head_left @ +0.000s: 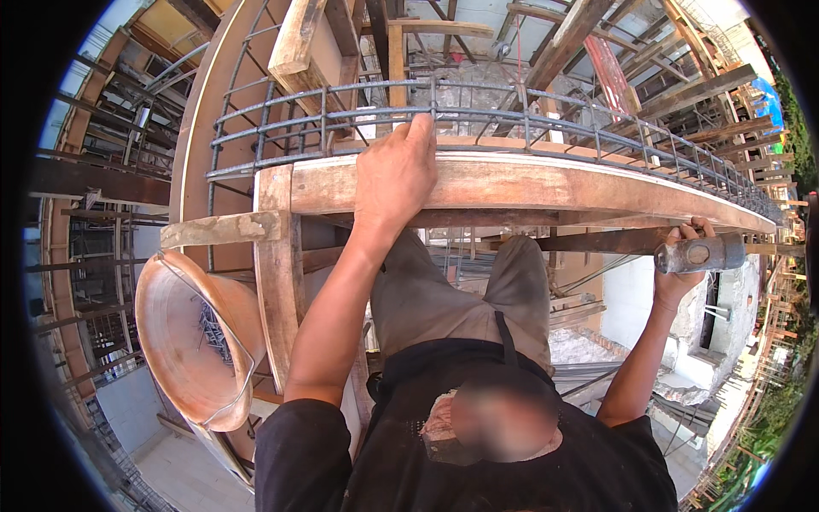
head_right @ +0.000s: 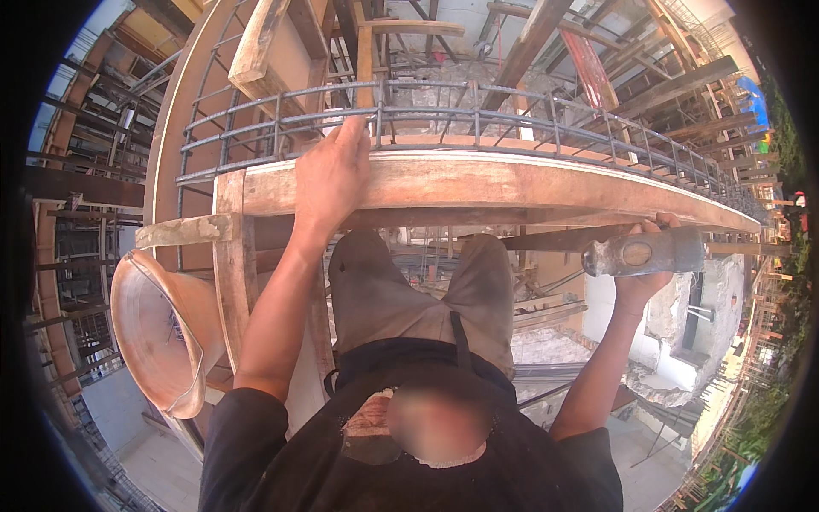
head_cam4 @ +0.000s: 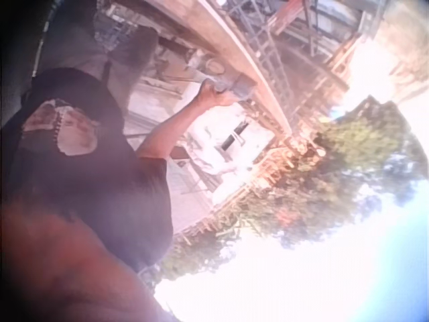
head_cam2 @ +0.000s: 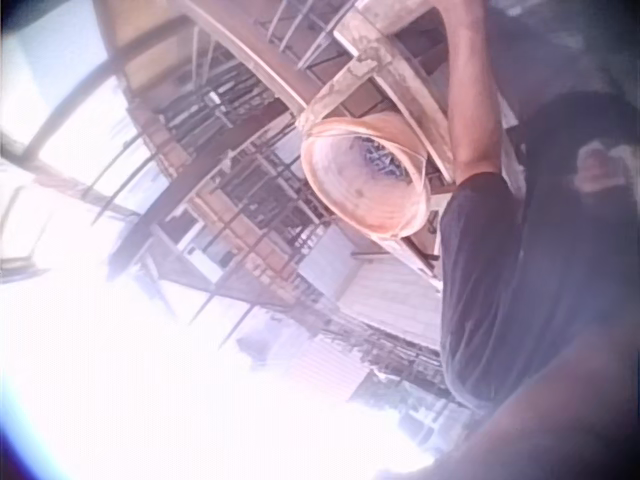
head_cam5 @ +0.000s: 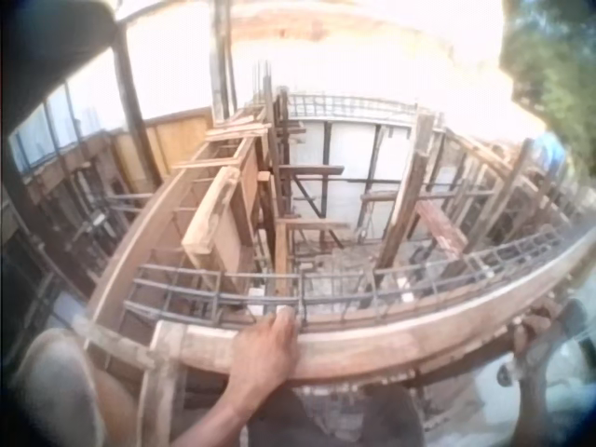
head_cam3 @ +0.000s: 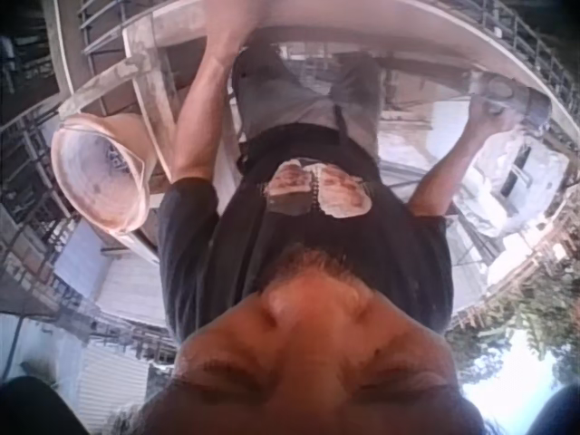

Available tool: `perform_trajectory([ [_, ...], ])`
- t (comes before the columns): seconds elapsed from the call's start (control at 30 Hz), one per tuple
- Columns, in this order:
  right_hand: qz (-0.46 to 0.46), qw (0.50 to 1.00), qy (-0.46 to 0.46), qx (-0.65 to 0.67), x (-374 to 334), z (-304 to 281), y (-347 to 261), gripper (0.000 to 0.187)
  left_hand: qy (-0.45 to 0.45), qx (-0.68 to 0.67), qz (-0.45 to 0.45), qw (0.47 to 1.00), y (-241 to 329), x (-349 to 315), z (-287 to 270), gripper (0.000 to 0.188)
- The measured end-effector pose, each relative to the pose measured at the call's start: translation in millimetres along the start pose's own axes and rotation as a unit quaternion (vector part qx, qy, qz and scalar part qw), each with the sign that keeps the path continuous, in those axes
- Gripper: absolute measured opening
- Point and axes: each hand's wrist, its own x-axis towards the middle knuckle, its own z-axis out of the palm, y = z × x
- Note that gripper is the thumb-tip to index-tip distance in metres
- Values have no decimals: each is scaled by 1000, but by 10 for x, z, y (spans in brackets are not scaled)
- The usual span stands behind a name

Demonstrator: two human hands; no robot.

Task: The person secures wooden boards to a concrete and rebar beam structure by picking nails from a bucket and driving them into the wood with a hammer.

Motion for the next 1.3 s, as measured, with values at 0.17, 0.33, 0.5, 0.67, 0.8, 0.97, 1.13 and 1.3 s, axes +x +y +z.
perform_trajectory([
  [0.17,35,996,30,82,-127,2,200,26,11,-41,-25,999,1,-20,-29,14],
  [0.33,17,999,27,-12,-82,-49,120,25,58,-56,-26,996,-6,15,15,13],
  [0.5,-43,985,9,-167,88,-255,-687,33,8,-79,-85,993,-50,-15,-64,17],
  [0.67,-32,894,-439,-81,-198,-304,-1376,37,-18,-88,-105,990,-91,-5,-95,21],
  [0.8,24,759,-651,18,-631,512,-1711,35,-4,-142,-107,984,-126,-66,-153,22],
  [0.97,-175,750,-637,-5,-1202,1482,-1561,26,-27,-143,-92,985,-71,34,-111,23],
  [1.13,-322,652,-686,25,-1343,2054,-1774,30,-7,-161,-74,984,-167,41,-79,22],
  [1.3,-169,692,-702,-17,-757,2408,-1534,28,0,-166,-72,984,-152,32,-74,23],
])
